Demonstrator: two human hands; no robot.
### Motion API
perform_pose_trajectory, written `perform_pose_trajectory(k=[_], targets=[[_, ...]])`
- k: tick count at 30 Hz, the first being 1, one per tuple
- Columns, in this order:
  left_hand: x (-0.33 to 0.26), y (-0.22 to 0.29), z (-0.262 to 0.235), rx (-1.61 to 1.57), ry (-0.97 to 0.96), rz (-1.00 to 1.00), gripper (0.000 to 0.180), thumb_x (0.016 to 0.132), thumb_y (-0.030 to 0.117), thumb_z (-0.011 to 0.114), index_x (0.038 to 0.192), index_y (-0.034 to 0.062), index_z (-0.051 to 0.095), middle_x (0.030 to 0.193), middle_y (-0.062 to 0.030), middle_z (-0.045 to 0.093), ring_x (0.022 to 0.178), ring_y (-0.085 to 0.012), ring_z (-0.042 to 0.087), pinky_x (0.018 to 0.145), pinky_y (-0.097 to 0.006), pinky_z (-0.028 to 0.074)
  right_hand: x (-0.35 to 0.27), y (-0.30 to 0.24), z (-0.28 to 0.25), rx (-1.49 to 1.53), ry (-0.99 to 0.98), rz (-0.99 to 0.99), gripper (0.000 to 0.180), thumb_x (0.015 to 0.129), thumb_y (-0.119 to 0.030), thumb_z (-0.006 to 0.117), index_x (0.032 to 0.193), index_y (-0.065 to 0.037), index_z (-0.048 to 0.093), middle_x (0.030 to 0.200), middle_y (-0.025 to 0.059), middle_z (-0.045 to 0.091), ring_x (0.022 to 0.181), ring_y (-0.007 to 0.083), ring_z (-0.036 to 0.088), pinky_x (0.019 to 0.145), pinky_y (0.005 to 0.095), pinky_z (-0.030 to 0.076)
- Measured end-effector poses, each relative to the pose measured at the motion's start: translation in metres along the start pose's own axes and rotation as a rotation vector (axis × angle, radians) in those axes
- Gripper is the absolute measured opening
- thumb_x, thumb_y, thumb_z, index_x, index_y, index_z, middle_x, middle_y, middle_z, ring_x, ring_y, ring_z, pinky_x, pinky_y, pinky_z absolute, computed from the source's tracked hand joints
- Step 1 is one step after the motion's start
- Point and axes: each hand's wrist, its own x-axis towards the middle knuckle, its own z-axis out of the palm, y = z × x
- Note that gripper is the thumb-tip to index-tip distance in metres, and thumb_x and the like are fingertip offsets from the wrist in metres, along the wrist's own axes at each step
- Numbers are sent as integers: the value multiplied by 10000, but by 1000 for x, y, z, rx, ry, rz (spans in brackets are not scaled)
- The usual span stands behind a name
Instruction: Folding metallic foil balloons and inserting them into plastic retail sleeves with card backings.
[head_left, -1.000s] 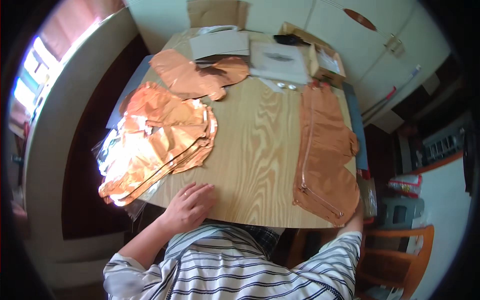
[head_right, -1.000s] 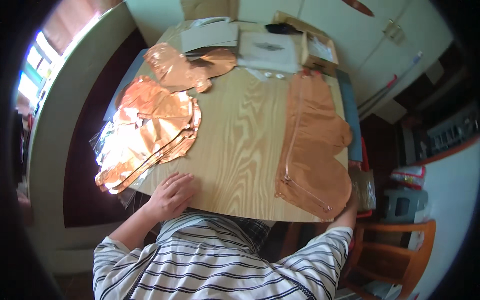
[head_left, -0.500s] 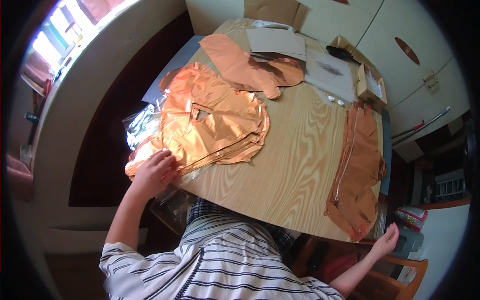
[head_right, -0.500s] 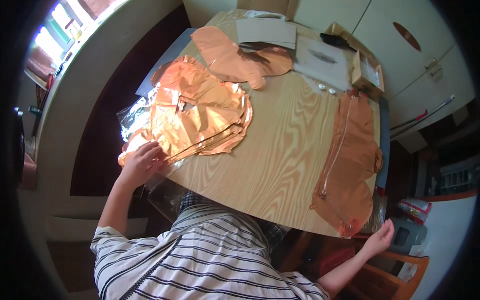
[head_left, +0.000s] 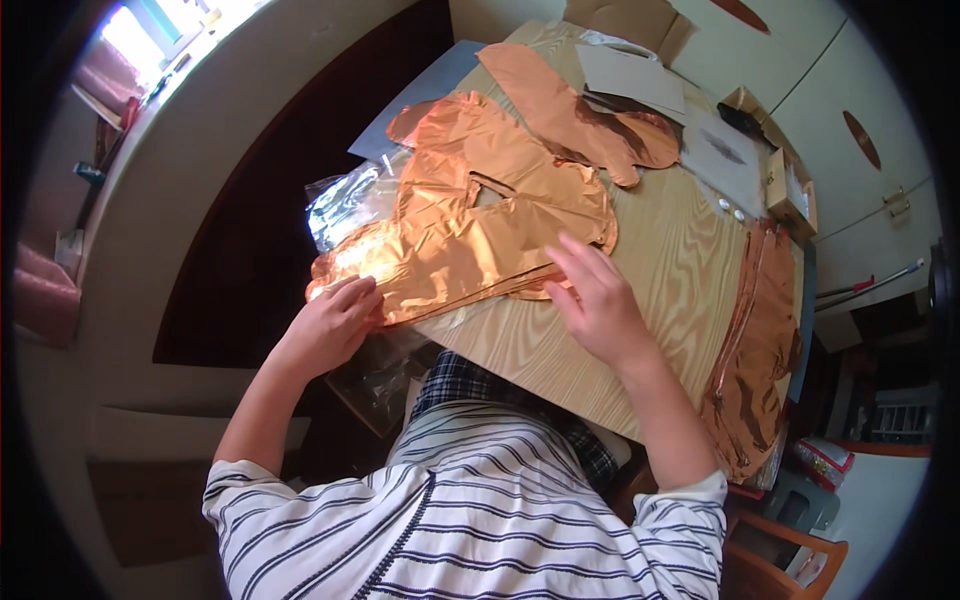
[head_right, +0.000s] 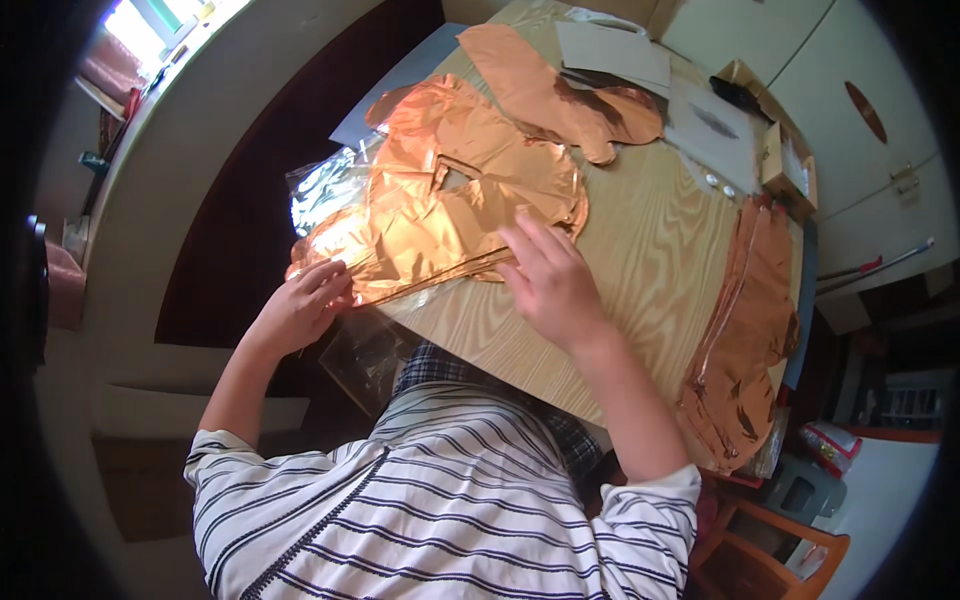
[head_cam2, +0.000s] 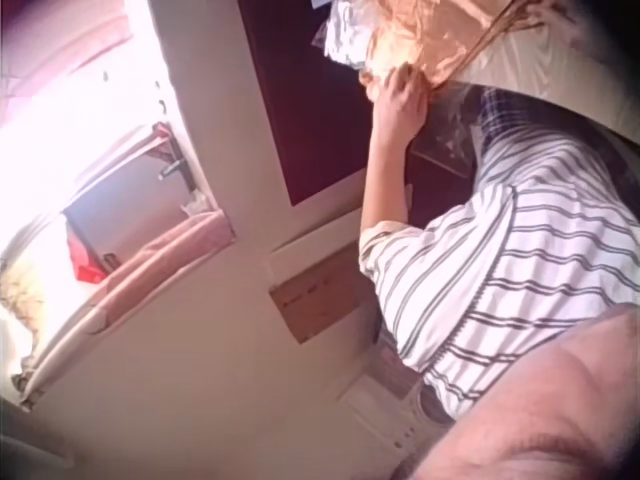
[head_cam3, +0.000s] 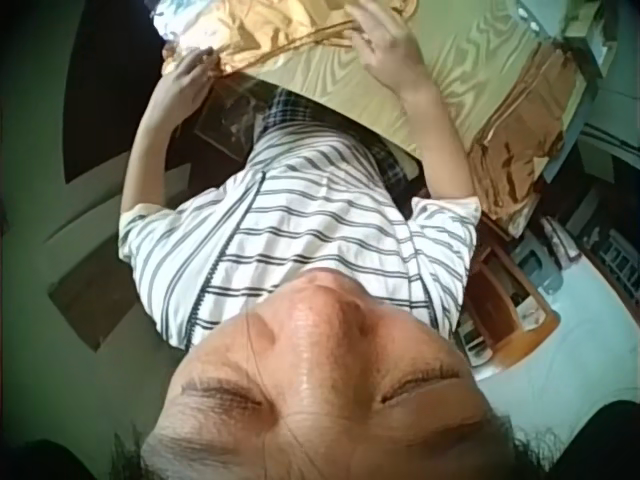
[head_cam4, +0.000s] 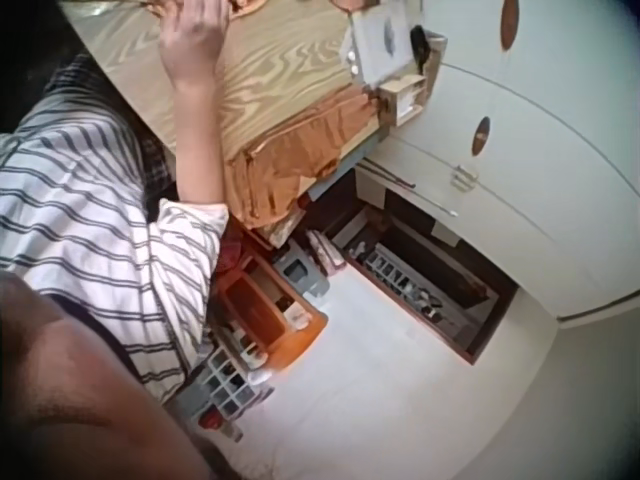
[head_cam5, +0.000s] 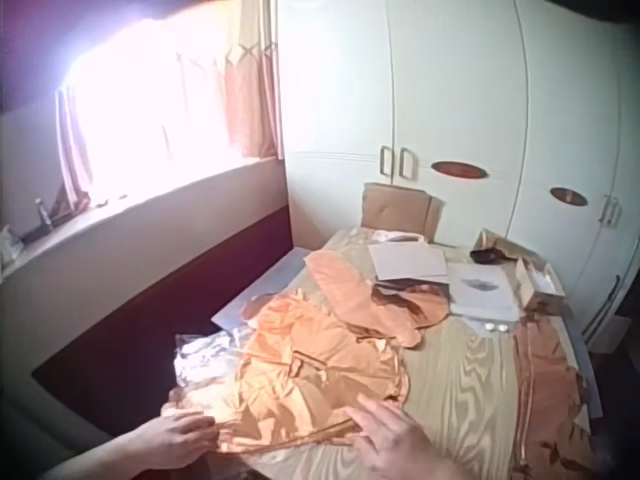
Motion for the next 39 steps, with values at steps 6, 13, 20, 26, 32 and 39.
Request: perform_pose_trajectory(k=[6,13,20,26,32,39], targets=[[-4,-10,-7,43,-39,87,283,845,19,639,1121,3,702,1193,-119,692,1064,-267,691,879,-360,587,23,22,48,-231,-241,38,386,973,-238,609,1332,-97,632,1462,135,551,1372,348,487,1129,524,383],[40,-39,-32,-290,-319,-62,98,782,90,749,852,23,744,796,-119,698,758,-281,693,721,-372,555,22,23,47,-221,-193,21,363,943,-254,646,1268,-92,651,1362,151,604,1311,342,525,1130,519,363],[82,-37,-49,-310,-537,-336,296,742,269,862,826,13,739,803,-101,718,730,-223,677,682,-346,530,65,-58,70,262,-244,-175,319,908,-237,660,1149,-33,710,1169,166,697,1052,353,656,967,448,497],[80,-28,-47,-118,-35,-194,308,781,322,837,870,53,715,912,-101,693,780,-265,655,695,-362,514,98,-63,132,178,-400,57,205,878,-149,619,1007,-38,733,894,208,696,877,383,683,815,469,542],[82,11,-9,64,351,547,218,780,130,725,989,68,704,970,-58,636,954,-237,636,838,-381,527,151,-13,126,714,-281,556,169,908,-150,725,964,8,746,704,59,703,551,136,630,528,311,506],[122,-25,30,-141,-89,45,1046,713,555,824,1538,88,382,1586,-199,345,1483,-385,294,1202,-512,303,234,2,-8,439,456,171,160,851,-193,770,873,-37,738,748,95,744,660,187,712,633,345,543]])
